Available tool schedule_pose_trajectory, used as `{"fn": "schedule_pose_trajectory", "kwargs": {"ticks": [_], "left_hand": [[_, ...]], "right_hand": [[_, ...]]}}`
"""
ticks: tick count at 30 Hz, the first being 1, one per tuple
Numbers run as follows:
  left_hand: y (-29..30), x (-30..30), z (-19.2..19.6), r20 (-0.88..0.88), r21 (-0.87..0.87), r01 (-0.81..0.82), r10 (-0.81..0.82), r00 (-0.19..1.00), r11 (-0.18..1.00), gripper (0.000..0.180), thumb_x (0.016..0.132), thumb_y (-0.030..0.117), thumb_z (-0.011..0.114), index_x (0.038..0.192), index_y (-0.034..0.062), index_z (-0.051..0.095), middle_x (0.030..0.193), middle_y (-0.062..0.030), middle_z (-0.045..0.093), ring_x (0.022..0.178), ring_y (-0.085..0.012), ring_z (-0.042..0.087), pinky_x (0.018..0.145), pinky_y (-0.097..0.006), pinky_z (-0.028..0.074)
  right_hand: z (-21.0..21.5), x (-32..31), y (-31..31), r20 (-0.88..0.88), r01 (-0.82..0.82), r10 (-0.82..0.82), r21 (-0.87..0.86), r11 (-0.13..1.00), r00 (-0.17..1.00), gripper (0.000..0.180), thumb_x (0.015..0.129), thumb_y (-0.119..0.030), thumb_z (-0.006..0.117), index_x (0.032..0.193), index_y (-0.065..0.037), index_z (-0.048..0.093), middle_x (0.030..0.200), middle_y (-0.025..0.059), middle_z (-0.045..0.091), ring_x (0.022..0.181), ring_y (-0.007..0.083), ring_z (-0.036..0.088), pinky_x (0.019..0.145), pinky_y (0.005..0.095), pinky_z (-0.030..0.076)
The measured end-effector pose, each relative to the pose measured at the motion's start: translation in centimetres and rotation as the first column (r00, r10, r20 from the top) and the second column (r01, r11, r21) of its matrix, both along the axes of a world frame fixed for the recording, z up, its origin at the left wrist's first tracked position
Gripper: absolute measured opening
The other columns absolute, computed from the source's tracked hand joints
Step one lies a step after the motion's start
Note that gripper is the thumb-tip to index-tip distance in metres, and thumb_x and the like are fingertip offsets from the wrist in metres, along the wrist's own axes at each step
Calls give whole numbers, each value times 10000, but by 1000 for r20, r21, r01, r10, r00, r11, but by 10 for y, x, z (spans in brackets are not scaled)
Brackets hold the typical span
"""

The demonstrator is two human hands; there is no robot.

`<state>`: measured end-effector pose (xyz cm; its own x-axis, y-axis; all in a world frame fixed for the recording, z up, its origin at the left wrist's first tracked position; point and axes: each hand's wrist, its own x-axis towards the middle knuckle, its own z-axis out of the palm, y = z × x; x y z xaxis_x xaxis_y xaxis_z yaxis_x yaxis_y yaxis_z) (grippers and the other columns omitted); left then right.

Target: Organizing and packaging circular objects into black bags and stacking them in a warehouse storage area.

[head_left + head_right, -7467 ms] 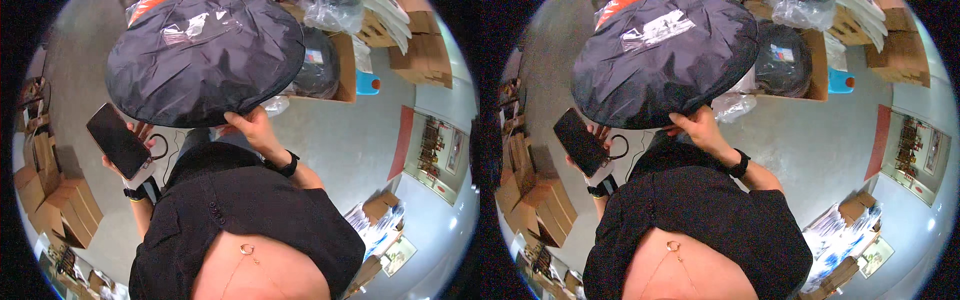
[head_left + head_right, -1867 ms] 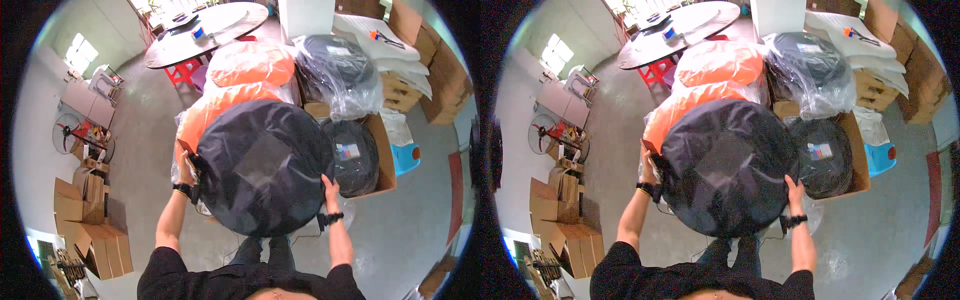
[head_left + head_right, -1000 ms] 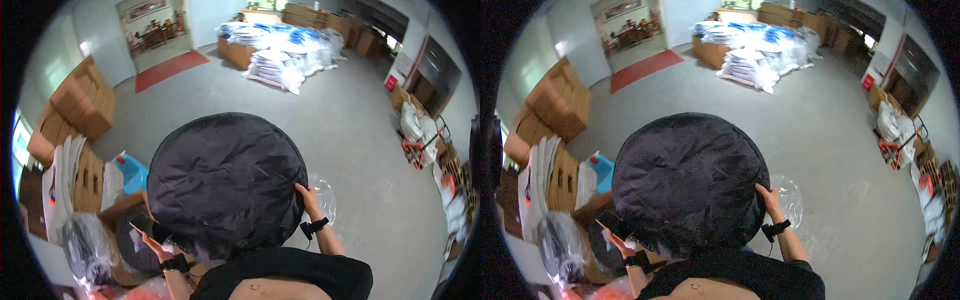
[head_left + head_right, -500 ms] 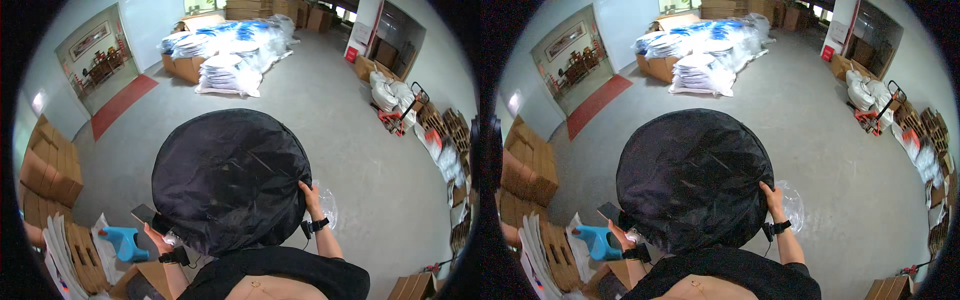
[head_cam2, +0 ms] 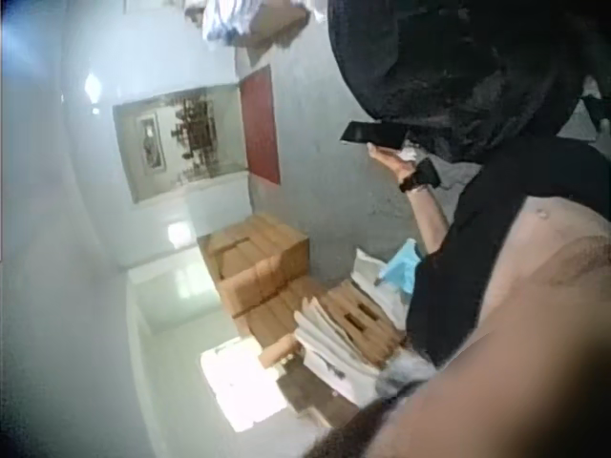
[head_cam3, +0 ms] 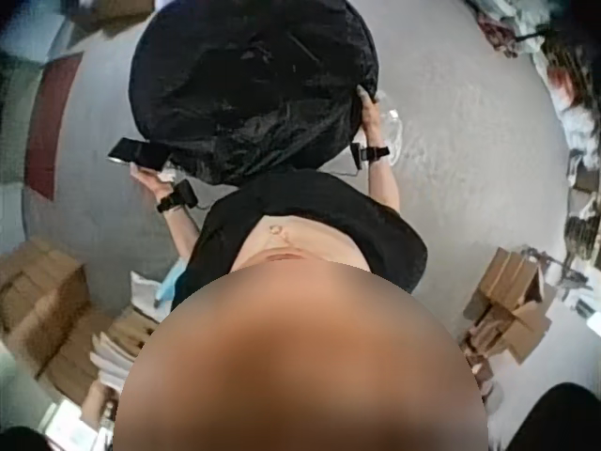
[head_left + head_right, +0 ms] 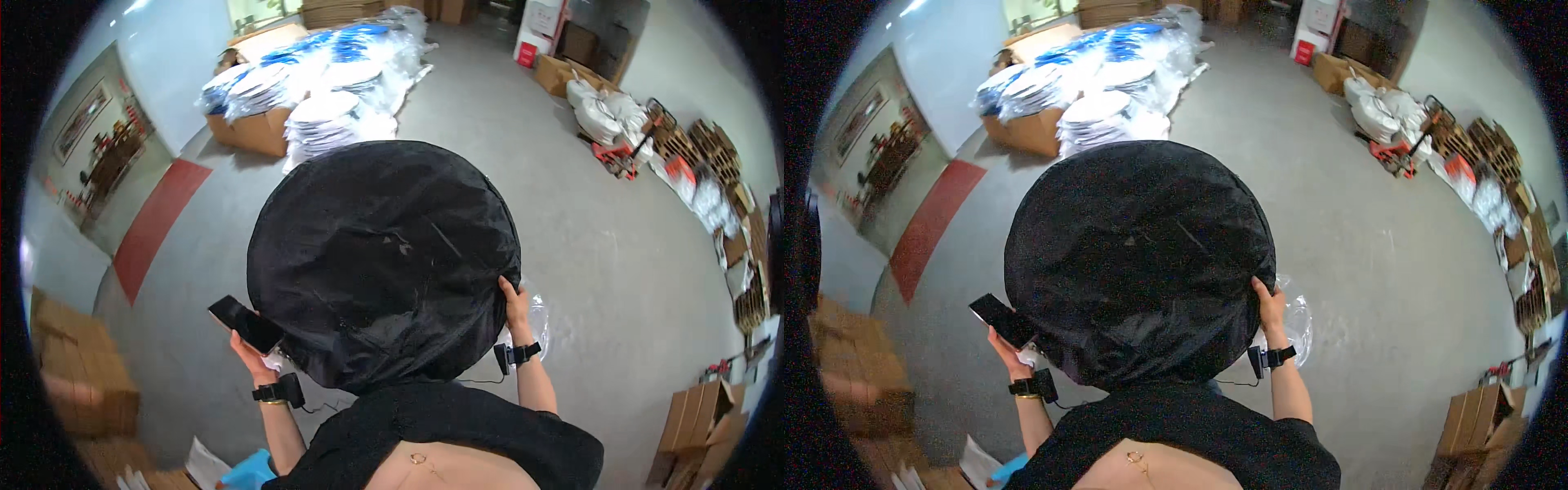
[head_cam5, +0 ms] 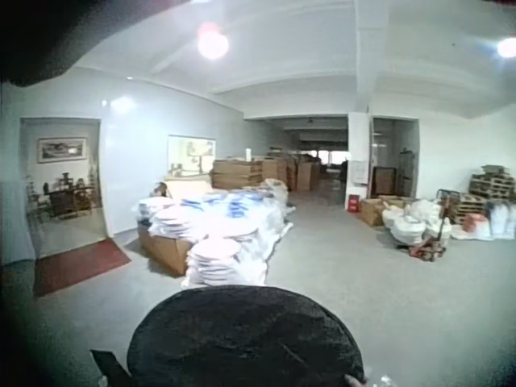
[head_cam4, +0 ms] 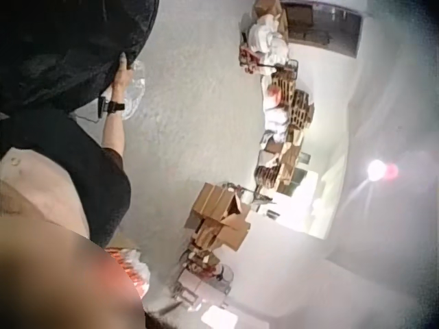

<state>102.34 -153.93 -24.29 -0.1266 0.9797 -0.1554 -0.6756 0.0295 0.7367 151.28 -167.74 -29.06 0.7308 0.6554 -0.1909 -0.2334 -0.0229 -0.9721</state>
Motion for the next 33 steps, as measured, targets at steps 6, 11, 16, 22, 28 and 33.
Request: {"fn": "schedule_pose_trajectory", "kwargs": {"ticks": [6, 11, 16, 22, 28, 33], "left_hand": [[144, -34, -14, 9, 4, 42, -42, 999, 999, 552, 810, 486, 476, 1144, 49, 527, 1040, -84, 599, 965, -241, 563, 862, -371, 441], [262, -86, -7, -59, -39, -84, 82, 995, 996, 594, 800, 504, 473, 1180, 47, 499, 1097, -90, 575, 996, -247, 550, 892, -376, 424], [318, -166, 16, -115, -107, -252, 240, 964, 962, 630, 798, 522, 461, 1209, 45, 480, 1172, -101, 540, 1049, -265, 522, 908, -389, 410], [379, -304, -38, -229, -214, -557, 514, 827, 802, 692, 800, 559, 432, 1254, 37, 446, 1244, -117, 486, 1115, -287, 472, 903, -411, 405], [598, -359, -11, -328, -211, -355, 276, 903, 911, 735, 817, 595, 379, 1339, 79, 363, 1338, -138, 404, 1206, -339, 397, 955, -481, 369], [749, -319, -15, -310, -200, -42, -22, 950, 979, 734, 813, 590, 391, 1335, 74, 369, 1333, -135, 409, 1202, -332, 401, 953, -473, 371]], "right_hand": [[-29, -34, 135, 52, 60, -59, -20, 998, 997, 460, 739, -284, 702, 984, 94, 607, 907, 97, 639, 782, 156, 594, 719, 267, 470], [-29, -77, 313, 79, -51, 55, -54, 997, 995, 444, 744, -295, 692, 967, 82, 621, 870, 87, 647, 768, 151, 592, 711, 265, 468], [3, -162, 505, 84, -386, 395, -107, 916, 915, 433, 770, -335, 659, 961, 53, 635, 864, 52, 640, 752, 126, 585, 692, 267, 469], [30, -294, 698, 189, -635, 652, -147, 758, 735, 443, 762, -358, 660, 958, 38, 639, 820, 40, 646, 745, 116, 584, 674, 280, 472], [8, -413, 830, 274, -569, 585, -144, 810, 763, 504, 728, -449, 656, 944, 6, 646, 821, 84, 665, 779, 158, 608, 714, 296, 468], [35, -446, 881, 359, -417, 439, -142, 898, 824, 522, 694, -505, 648, 932, -40, 654, 834, 121, 664, 812, 233, 622, 747, 315, 455]]}}
